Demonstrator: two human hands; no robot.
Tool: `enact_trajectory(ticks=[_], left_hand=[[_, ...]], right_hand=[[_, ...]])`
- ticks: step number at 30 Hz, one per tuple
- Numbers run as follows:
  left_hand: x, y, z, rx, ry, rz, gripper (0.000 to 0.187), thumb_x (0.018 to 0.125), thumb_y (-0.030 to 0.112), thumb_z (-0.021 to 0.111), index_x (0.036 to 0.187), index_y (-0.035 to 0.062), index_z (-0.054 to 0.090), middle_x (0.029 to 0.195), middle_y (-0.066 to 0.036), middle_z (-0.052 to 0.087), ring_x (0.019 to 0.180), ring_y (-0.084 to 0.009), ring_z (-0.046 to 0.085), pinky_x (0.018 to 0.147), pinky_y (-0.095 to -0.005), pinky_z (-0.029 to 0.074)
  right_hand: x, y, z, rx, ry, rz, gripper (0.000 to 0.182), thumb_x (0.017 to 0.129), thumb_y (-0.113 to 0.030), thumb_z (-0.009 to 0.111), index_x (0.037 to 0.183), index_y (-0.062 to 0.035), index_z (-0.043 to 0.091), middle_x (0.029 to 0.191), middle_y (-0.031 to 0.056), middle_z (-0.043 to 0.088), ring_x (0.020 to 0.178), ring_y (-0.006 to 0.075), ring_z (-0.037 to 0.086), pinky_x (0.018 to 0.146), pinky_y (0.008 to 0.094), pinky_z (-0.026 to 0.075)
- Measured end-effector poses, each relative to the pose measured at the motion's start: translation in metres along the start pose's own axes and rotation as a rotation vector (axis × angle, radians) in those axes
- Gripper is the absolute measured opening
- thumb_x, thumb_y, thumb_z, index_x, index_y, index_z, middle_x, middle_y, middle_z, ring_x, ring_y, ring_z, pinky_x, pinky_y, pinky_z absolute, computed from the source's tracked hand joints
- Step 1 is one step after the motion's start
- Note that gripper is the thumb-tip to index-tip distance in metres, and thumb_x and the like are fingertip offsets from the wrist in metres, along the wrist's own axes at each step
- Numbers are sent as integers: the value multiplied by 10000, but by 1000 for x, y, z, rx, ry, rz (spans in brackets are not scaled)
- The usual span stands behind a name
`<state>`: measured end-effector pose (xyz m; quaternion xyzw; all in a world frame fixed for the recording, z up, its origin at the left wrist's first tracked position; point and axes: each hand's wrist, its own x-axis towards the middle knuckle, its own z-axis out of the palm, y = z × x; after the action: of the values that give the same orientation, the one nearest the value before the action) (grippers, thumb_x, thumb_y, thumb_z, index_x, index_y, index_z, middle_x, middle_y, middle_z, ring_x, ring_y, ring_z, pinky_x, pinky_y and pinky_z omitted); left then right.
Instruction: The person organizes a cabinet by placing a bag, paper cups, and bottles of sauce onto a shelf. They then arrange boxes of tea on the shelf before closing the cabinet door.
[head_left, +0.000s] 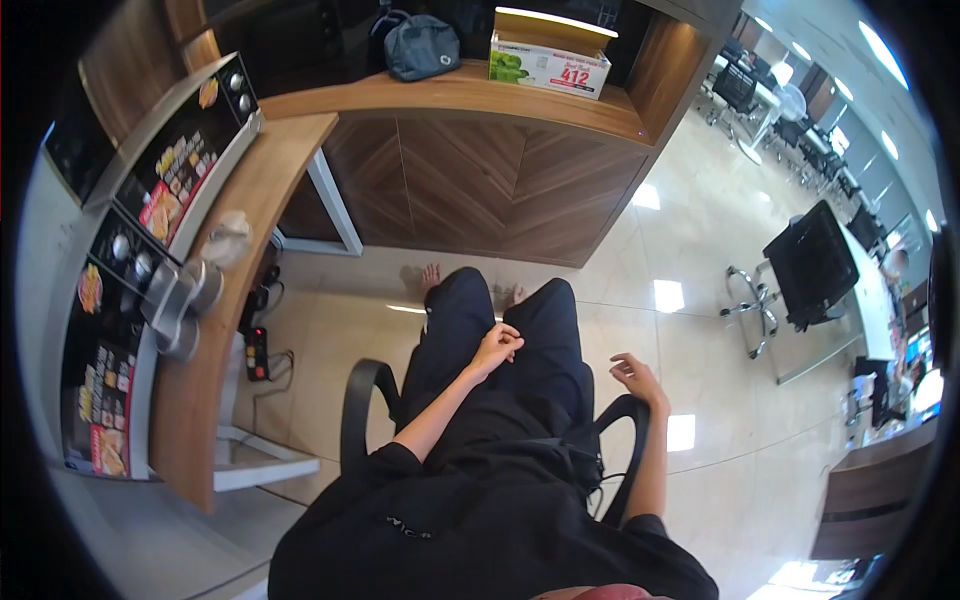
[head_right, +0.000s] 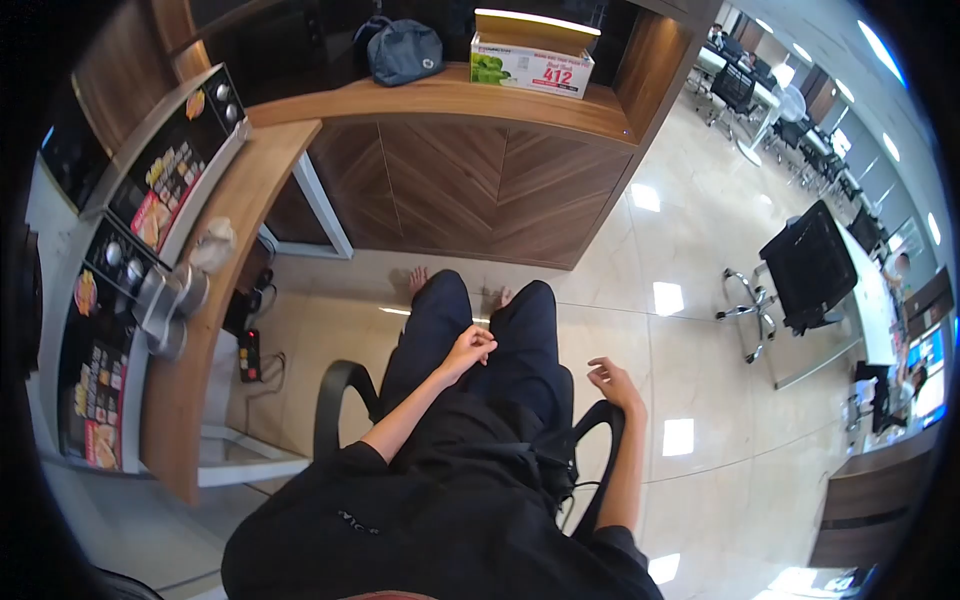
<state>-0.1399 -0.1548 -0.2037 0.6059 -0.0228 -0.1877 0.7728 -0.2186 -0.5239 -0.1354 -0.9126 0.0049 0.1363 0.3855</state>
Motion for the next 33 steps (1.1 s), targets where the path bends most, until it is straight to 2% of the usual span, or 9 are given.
enact_trajectory(ticks=[4, 8, 10, 12, 14, 15, 17, 23, 33], left_hand=[[26, 69, -38, 427, -29, 189, 205, 934, 169, 723, 1067, 49, 623, 850, -15, 650, 734, -80, 597, 684, -258, 508], [43, 89, -69, 146, 96, 182, 176, 944, 162, 715, 1027, 40, 620, 821, -18, 656, 720, -53, 590, 642, -232, 488], [38, 40, -88, 349, 185, 254, 153, 942, 143, 715, 1013, 42, 625, 801, -11, 649, 700, -47, 584, 629, -226, 482], [33, 31, -96, 497, 254, 318, 126, 937, 116, 719, 987, 37, 635, 776, -6, 646, 672, -44, 577, 617, -211, 477], [31, 40, -96, 291, 288, 227, 114, 955, 122, 696, 984, 28, 637, 787, -18, 653, 681, -61, 600, 600, -211, 478], [26, 47, -96, 211, 289, 207, 112, 962, 125, 688, 985, 27, 637, 789, -22, 654, 682, -67, 606, 594, -213, 477], [26, 47, -100, 206, 304, 216, 106, 977, 128, 669, 985, 28, 633, 790, -29, 651, 679, -75, 611, 576, -216, 470], [24, 52, -101, 225, 347, 184, 119, 979, 135, 677, 973, 26, 628, 780, -27, 647, 662, -70, 601, 565, -211, 465], [36, 59, -91, 253, 332, 128, 109, 973, 121, 679, 967, 22, 636, 776, -31, 648, 656, -70, 600, 556, -210, 463]], right_hand=[[14, -76, -13, 165, 80, -143, 281, 969, -171, 681, 1229, -82, 628, 1021, 113, 737, 971, 232, 703, 860, 370, 546], [29, -195, -19, 216, 28, -409, 260, 938, -133, 709, 1186, -69, 661, 1047, 71, 728, 1004, 197, 687, 870, 353, 531], [27, -269, -13, 310, -78, -604, 226, 890, -91, 750, 1112, -66, 712, 1055, 77, 719, 988, 216, 685, 886, 353, 523], [15, -352, -14, 280, -180, -1004, 233, 882, -129, 755, 1105, -71, 723, 1044, 88, 706, 1022, 270, 648, 905, 391, 506], [-4, -416, -1, 471, -432, -1254, 267, 919, -202, 721, 1162, -92, 702, 1131, 80, 667, 1054, 288, 630, 908, 419, 501], [-18, -444, 6, 563, -510, -1411, 295, 956, -242, 674, 1193, -66, 682, 1160, 110, 635, 1071, 319, 618, 912, 429, 498], [-50, -482, 20, 776, -744, -1545, 299, 1003, -256, 615, 1191, -32, 672, 1181, 147, 618, 1107, 351, 601, 917, 443, 495], [-70, -523, 36, 1182, -1035, -1661, 278, 1013, -219, 594, 1177, -6, 665, 1189, 171, 622, 1095, 362, 605, 908, 445, 494], [-57, -523, 19, 1411, -1186, -1758, 247, 1031, -157, 560, 1153, 36, 654, 1203, 211, 629, 1075, 381, 613, 893, 449, 493]])
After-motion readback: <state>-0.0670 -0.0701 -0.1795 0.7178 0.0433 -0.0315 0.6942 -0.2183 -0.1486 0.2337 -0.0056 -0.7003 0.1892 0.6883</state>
